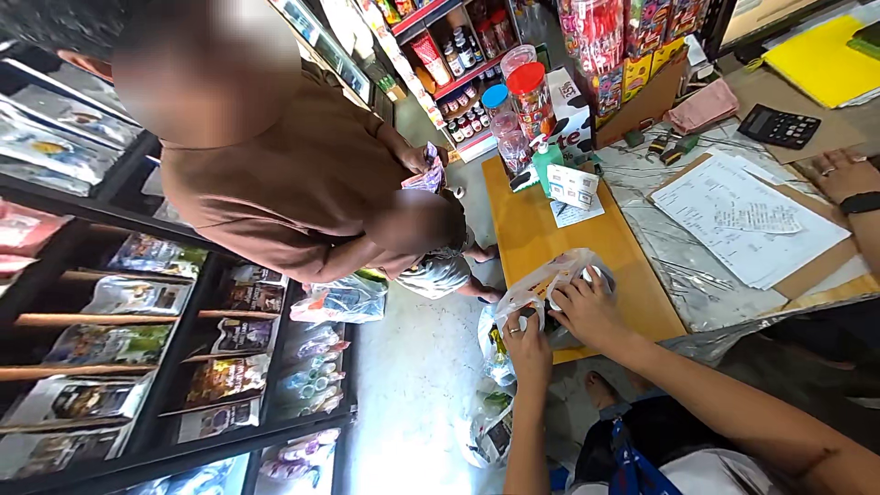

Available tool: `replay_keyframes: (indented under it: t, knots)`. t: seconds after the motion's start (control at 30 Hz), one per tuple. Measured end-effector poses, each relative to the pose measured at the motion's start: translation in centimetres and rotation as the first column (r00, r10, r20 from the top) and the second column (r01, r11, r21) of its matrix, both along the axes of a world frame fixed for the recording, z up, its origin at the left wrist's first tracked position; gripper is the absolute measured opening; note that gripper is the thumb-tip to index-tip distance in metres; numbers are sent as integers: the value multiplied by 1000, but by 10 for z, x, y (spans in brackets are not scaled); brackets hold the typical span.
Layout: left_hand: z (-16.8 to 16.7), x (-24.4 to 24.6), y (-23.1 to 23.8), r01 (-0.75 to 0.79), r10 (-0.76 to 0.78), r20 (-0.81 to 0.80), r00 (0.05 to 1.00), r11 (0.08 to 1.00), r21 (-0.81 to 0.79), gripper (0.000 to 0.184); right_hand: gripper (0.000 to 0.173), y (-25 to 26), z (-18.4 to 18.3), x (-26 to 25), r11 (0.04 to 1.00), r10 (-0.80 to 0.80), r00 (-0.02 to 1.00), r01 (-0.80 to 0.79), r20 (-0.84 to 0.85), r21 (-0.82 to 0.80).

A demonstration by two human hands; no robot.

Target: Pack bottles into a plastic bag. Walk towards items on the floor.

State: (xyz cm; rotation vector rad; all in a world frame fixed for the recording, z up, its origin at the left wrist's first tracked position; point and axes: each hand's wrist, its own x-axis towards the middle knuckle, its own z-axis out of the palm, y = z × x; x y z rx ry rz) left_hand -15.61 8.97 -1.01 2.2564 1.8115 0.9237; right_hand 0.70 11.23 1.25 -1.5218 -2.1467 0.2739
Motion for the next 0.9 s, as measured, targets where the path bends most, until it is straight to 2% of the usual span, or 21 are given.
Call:
replay_keyframes:
  t: [0.17,0.63,0.9]
  knots:
    - [1,0,0,16,-16,11,1000,1000,-11,23,37,0,4,2,999,12,1000,-13,-23,-44]
    - [0,2,-1,-10,10,10,1000,1000,-12,23,36,0,-3,0,999,-3,1000,3,13,44]
    - [2,0,0,1,0,20,1000,999,-48,24,45,0,11,22,981,123,992,-121,3,-154]
